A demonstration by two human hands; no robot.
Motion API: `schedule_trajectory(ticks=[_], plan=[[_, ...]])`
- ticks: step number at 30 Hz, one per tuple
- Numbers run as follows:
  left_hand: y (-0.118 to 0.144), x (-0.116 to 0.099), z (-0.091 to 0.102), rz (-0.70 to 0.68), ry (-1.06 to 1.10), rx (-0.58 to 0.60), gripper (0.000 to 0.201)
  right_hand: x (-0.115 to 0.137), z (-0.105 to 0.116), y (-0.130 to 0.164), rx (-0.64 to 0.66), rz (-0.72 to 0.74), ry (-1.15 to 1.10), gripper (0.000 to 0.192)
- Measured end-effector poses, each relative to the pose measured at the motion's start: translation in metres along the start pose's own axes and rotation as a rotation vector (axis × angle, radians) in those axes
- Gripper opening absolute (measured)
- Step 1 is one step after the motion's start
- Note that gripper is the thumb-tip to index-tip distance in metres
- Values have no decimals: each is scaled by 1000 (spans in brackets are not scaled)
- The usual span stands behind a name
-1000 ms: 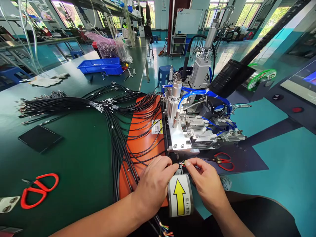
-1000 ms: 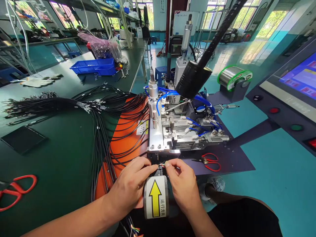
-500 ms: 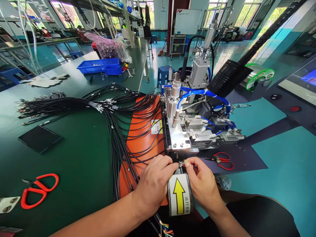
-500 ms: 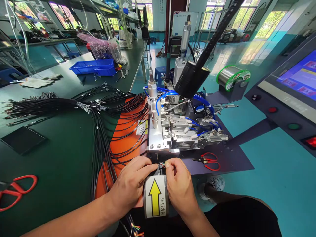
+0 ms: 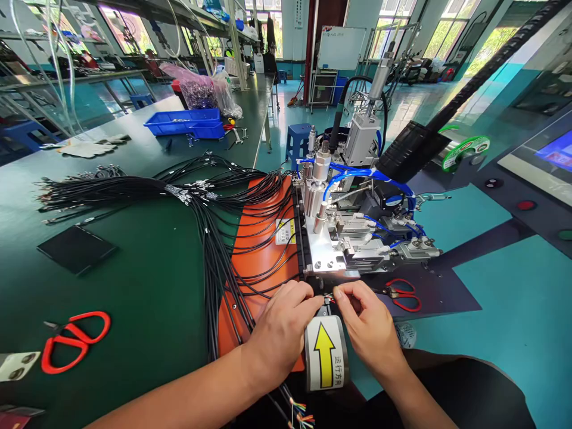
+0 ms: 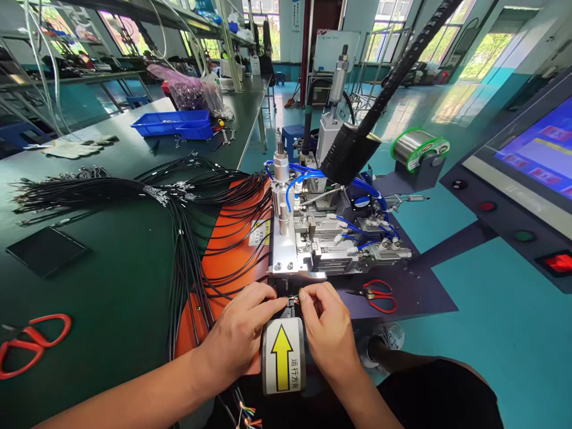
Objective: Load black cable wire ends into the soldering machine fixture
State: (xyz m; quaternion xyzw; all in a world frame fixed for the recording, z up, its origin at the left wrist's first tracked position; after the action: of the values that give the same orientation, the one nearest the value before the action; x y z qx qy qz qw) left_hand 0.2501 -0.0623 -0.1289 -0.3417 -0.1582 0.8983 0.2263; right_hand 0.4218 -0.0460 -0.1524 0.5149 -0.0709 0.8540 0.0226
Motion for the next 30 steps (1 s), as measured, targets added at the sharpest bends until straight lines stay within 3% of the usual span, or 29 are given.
schedule_trajectory(ticks=[7,13,16,22,30], plan=[[-1,0,0,-1,-21,-8,18,-6,-4,1,-7,55,75,28],[-2,-1,1,-7,-48,-3,20,-16,5,3,18,-140,98,32],[-2,-1,0,-6,-42,-4,20,-7,11,8,-24,-141,79,32],[0,-2,0,8,-33,5,20,11,5,13,64,-176,44,31],[-1,-2,1,4,-32,0,21,9,7,6,47,28,121,29]])
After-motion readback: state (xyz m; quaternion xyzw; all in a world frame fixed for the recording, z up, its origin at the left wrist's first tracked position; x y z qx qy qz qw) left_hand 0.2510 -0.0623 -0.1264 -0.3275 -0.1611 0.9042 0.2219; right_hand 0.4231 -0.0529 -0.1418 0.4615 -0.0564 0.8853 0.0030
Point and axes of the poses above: each hand's wrist, its own y-axis away from the middle knuckle, its own z-axis out of the back of the hand, x = y × z, the point moved 2 cm from there along -y, towards the middle knuckle, and after that the axes turned 9 degrees about -x, right-handed, at the moved point
